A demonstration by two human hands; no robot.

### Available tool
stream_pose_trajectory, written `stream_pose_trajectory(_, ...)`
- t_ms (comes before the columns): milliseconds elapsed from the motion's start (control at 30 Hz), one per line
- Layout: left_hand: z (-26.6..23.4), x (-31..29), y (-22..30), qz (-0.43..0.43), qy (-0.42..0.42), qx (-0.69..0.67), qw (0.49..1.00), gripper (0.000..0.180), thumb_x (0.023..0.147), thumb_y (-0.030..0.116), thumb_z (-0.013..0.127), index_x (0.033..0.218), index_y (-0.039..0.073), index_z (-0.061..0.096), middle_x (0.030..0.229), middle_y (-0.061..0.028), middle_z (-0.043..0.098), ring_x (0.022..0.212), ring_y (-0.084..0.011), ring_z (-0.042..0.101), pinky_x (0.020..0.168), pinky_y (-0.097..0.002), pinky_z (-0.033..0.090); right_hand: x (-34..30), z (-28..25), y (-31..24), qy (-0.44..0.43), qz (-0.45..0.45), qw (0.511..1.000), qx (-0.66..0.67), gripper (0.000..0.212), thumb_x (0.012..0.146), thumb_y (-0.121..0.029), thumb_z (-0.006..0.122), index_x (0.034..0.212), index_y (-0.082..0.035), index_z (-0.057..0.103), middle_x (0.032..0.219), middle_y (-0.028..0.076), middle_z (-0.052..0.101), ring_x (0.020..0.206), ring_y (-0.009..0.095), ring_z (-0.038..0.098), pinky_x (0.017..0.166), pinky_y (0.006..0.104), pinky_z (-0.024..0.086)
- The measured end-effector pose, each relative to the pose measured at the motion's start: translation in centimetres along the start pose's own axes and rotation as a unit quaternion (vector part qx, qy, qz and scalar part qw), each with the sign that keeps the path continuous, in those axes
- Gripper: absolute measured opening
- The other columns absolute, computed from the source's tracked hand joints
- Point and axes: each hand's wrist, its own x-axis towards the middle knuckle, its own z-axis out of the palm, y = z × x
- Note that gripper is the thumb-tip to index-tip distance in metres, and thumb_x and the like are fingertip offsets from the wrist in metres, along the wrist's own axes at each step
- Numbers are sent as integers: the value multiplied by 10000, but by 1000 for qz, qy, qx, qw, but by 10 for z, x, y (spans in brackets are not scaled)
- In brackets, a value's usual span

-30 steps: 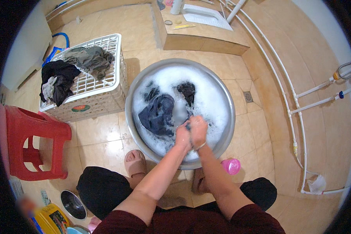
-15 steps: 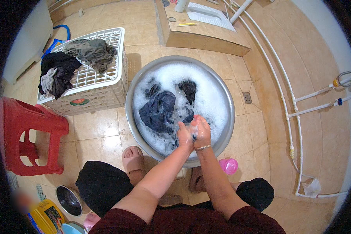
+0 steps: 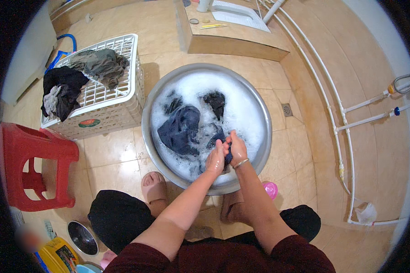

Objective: The person washes dark clothing by hand in a basin of soapy water, scrubbing the fabric against itself and lifting it to check.

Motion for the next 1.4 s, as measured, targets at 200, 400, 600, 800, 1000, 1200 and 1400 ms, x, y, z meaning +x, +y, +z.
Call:
stream_pose_trajectory(200,-3,16,-35,-107,-55,-211,970,284,772,264,544,916,19,543,809,-67,569,660,-140,523,591,-267,422,19,-38,50,60,-77,942,-321,388,817,-338,423,781,17,575,649,153,563,688,192,549,614,329,419)
stream_pose_trajectory(400,3,29,-61,-120,65,-158,978,251,798,215,499,920,-4,513,839,-93,560,707,-173,520,634,-290,411,25,-72,66,-61,197,976,-65,488,646,-254,679,1006,-5,464,682,71,533,613,173,540,508,259,438)
stream_pose_trajectory(600,-1,62,-119,-156,76,89,981,320,750,186,541,977,-27,468,911,-143,532,810,-221,501,696,-323,395,61,-50,151,73,40,773,-628,357,640,-254,605,829,46,560,809,173,583,704,309,567,623,375,434)
stream_pose_trajectory(800,4,61,-107,-202,63,-61,975,246,719,166,517,872,-24,479,777,-127,511,706,-235,496,608,-387,395,64,-55,145,208,-81,909,-351,329,627,-260,591,828,-5,538,809,135,588,751,299,553,681,350,423)
stream_pose_trajectory(1000,-4,66,-84,-263,77,-239,932,144,711,153,447,731,24,510,633,-91,474,588,-224,473,519,-345,388,-14,42,48,120,-81,909,-391,281,687,-303,531,708,-23,538,685,167,562,670,336,540,608,356,416)
stream_pose_trajectory(1200,24,39,-44,-140,-31,-158,977,260,804,210,391,894,4,523,837,-120,547,735,-221,525,630,-347,420,29,-6,61,162,0,922,-351,356,774,-350,423,772,-22,560,788,207,558,757,363,526,672,380,415)
stream_pose_trajectory(1400,-5,51,-69,-111,180,-66,975,465,823,341,415,953,-100,484,900,-225,545,824,-290,520,727,-348,388,27,-16,96,64,-29,938,-341,430,713,-405,550,733,24,521,739,170,558,730,244,540,673,318,412)
